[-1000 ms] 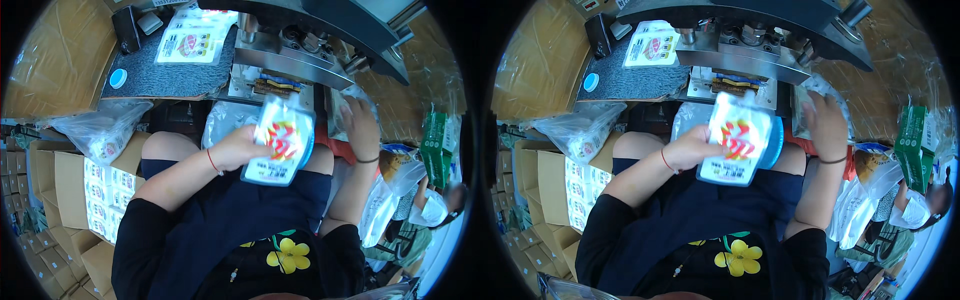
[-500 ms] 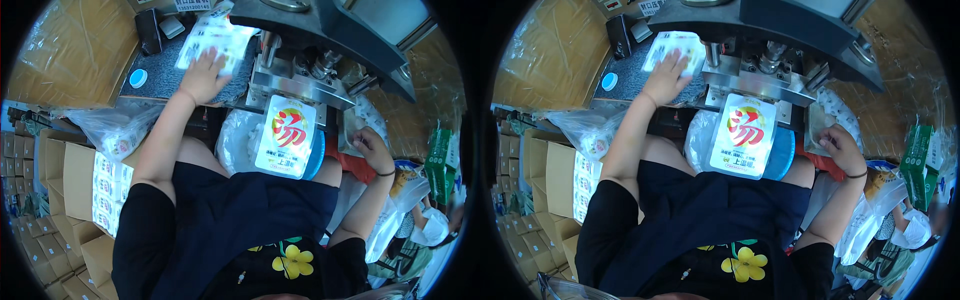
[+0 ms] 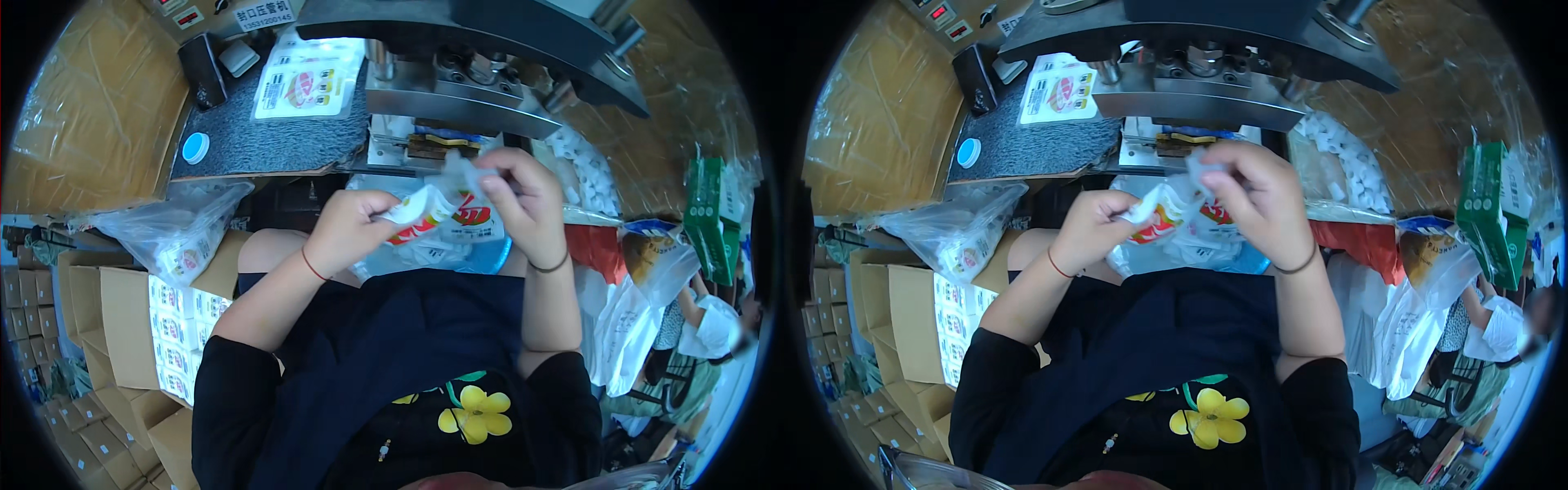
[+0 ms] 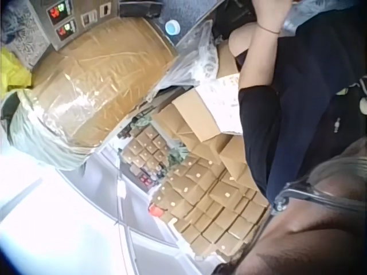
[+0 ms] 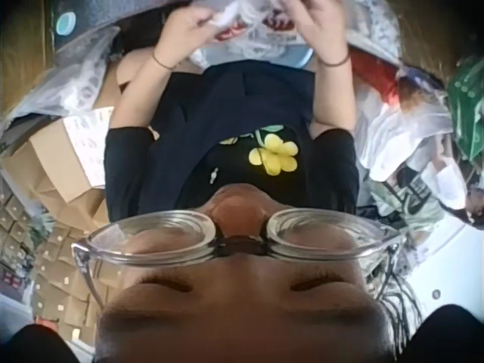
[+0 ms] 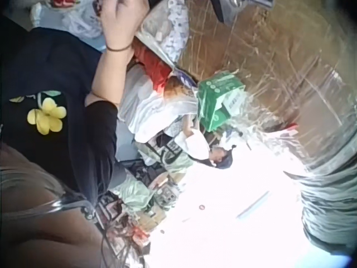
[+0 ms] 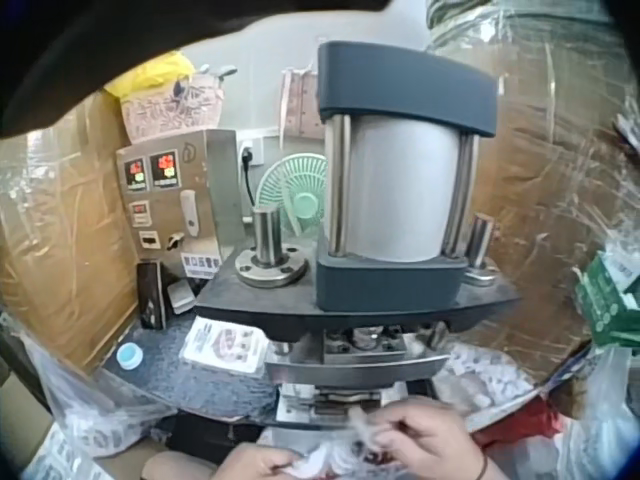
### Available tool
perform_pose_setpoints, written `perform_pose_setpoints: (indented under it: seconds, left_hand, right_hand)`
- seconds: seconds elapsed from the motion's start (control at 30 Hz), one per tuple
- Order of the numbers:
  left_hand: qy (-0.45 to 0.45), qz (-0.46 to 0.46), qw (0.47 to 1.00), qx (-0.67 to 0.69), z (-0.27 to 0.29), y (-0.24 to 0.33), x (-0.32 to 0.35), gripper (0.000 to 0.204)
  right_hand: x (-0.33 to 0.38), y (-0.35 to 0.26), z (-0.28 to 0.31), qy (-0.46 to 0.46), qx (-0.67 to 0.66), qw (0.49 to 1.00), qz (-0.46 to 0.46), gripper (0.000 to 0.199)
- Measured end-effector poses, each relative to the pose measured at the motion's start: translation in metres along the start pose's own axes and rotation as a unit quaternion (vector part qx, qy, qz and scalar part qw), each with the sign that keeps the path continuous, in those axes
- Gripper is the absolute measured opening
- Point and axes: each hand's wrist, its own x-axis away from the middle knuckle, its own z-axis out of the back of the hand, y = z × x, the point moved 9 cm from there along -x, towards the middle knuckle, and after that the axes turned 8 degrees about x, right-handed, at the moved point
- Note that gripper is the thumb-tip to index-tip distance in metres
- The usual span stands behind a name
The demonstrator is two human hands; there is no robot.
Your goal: The recorder is using a vertical heat-sealing machine to seal the top edges of plastic pouches filled with liquid.
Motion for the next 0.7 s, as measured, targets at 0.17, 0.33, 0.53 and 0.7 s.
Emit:
perform_pose_setpoints:
  seconds: [0.17, 0.33, 0.53, 0.7]
  left_hand:
    - [-0.103, 0.085, 0.944, 0.302, -0.065, -0.004, 0.006, 0.033]
    - [-0.223, 0.186, 0.881, 0.373, -0.104, -0.014, 0.012, 0.033]
    - [-0.105, 0.142, 0.892, 0.417, -0.055, -0.013, -0.034, 0.035]
    - [-0.052, 0.132, 0.895, 0.423, -0.037, -0.018, -0.047, 0.034]
  right_hand:
    - [-0.002, -0.002, 0.005, -0.066, 0.121, 0.989, 0.06, 0.018]
    - [0.015, 0.009, 0.012, -0.166, 0.099, 0.981, 0.004, 0.035]
    - [0.055, 0.128, 0.098, -0.135, 0.49, 0.816, -0.274, 0.037]
    - [0.052, 0.119, 0.071, -0.233, 0.34, 0.891, -0.188, 0.033]
